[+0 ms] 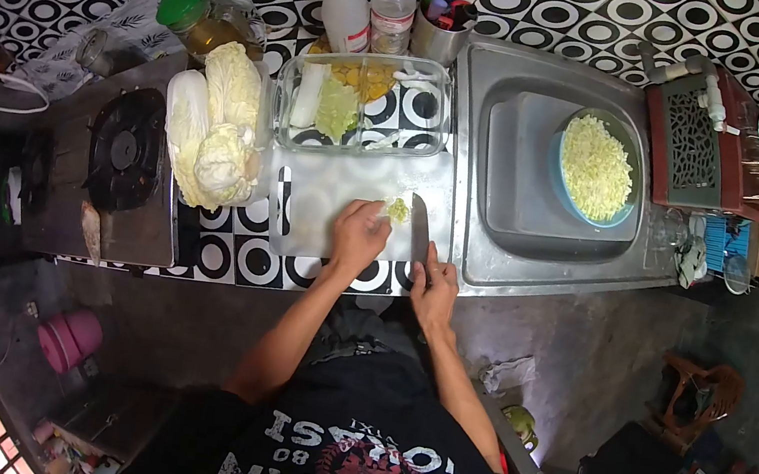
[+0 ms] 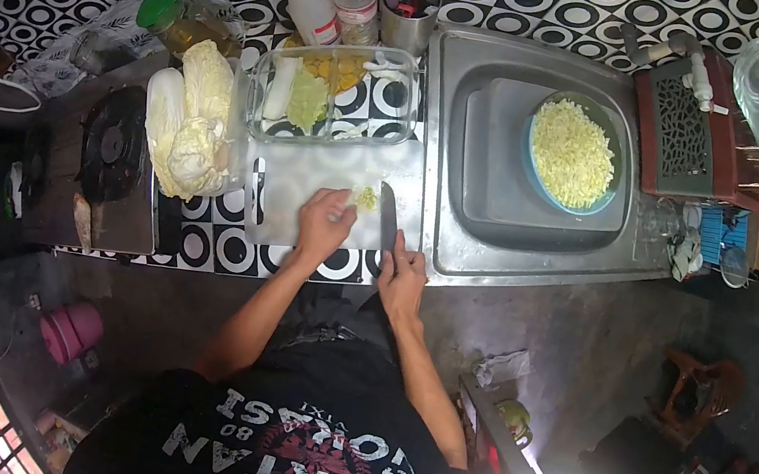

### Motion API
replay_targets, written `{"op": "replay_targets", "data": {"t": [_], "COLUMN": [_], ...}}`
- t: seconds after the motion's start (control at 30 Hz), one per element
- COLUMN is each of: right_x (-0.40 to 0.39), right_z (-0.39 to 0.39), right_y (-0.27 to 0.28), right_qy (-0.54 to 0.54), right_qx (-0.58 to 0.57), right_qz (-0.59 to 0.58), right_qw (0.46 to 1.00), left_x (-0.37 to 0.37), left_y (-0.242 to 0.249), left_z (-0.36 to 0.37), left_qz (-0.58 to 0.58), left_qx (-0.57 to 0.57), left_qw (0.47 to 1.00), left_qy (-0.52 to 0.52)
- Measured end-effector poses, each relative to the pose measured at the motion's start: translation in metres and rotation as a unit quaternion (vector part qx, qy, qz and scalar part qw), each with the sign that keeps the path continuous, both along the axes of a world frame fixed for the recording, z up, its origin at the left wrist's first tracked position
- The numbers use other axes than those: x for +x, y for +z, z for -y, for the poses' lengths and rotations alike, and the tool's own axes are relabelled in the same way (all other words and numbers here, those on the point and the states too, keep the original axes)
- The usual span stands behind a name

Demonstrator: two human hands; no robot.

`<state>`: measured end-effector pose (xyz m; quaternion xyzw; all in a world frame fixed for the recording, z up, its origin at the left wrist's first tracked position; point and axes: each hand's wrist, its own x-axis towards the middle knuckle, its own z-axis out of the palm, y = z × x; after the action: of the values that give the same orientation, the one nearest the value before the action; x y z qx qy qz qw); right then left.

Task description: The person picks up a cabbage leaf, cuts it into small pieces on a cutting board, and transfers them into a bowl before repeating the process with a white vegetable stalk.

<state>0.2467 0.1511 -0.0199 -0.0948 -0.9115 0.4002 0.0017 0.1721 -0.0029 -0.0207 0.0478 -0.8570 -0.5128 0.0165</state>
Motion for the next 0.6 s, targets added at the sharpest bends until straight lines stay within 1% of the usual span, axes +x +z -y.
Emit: {"op": "replay_targets", "data": {"t": [0.03, 0.07, 0.1, 0.17, 0.2, 0.23, 0.3, 0.33, 0.43, 0.53, 0.57, 0.6], "right_x": [0.002, 0.006, 0.009, 0.019, 0.019, 0.019, 0.018, 0.017, 0.015, 0.007, 0.009, 0.009], "right_z": [0.0, 0.0, 0.0, 0.002, 0.006, 0.009, 0.018, 0.024, 0.046, 0.064, 0.063, 0.065], "right_y": [-0.003, -0.008, -0.013, -0.024, -0.022, -0.021, -0.02, -0.02, -0.016, -0.009, -0.018, -0.019], "right_qy": [-0.017, -0.026, -0.029, -0.015, -0.028, -0.032, -0.051, -0.056, -0.071, -0.091, -0.056, -0.056], "right_qx": [0.001, 0.007, 0.002, 0.047, 0.026, 0.024, 0.015, 0.001, -0.021, -0.041, -0.05, -0.066], "right_qz": [-0.022, -0.013, -0.007, -0.058, -0.074, -0.066, -0.071, -0.061, -0.025, -0.001, -0.034, -0.033], "right_qw": [1.0, 1.0, 1.0, 0.997, 0.997, 0.997, 0.996, 0.997, 0.997, 0.995, 0.997, 0.996], "left_x": [-0.001, -0.003, -0.006, -0.013, -0.014, -0.015, -0.019, -0.019, -0.017, -0.016, -0.018, -0.018], "left_y": [0.0, -0.003, -0.007, -0.018, -0.018, -0.019, -0.021, -0.025, -0.027, -0.032, -0.03, -0.031], "left_z": [0.003, 0.007, 0.01, 0.014, 0.016, 0.015, 0.007, 0.003, -0.011, -0.015, -0.015, -0.015], "left_qz": [-0.029, -0.055, -0.049, -0.137, -0.104, -0.096, -0.128, -0.097, -0.097, -0.086, -0.084, -0.093], "left_qx": [-0.028, -0.059, -0.065, -0.131, -0.134, -0.135, -0.124, -0.124, -0.126, -0.129, -0.136, -0.133], "left_qw": [0.999, 0.997, 0.997, 0.981, 0.981, 0.981, 0.972, 0.97, 0.972, 0.966, 0.963, 0.962], "left_qy": [0.027, 0.021, 0.017, -0.044, -0.097, -0.102, -0.153, -0.185, -0.175, -0.207, -0.216, -0.222]}}
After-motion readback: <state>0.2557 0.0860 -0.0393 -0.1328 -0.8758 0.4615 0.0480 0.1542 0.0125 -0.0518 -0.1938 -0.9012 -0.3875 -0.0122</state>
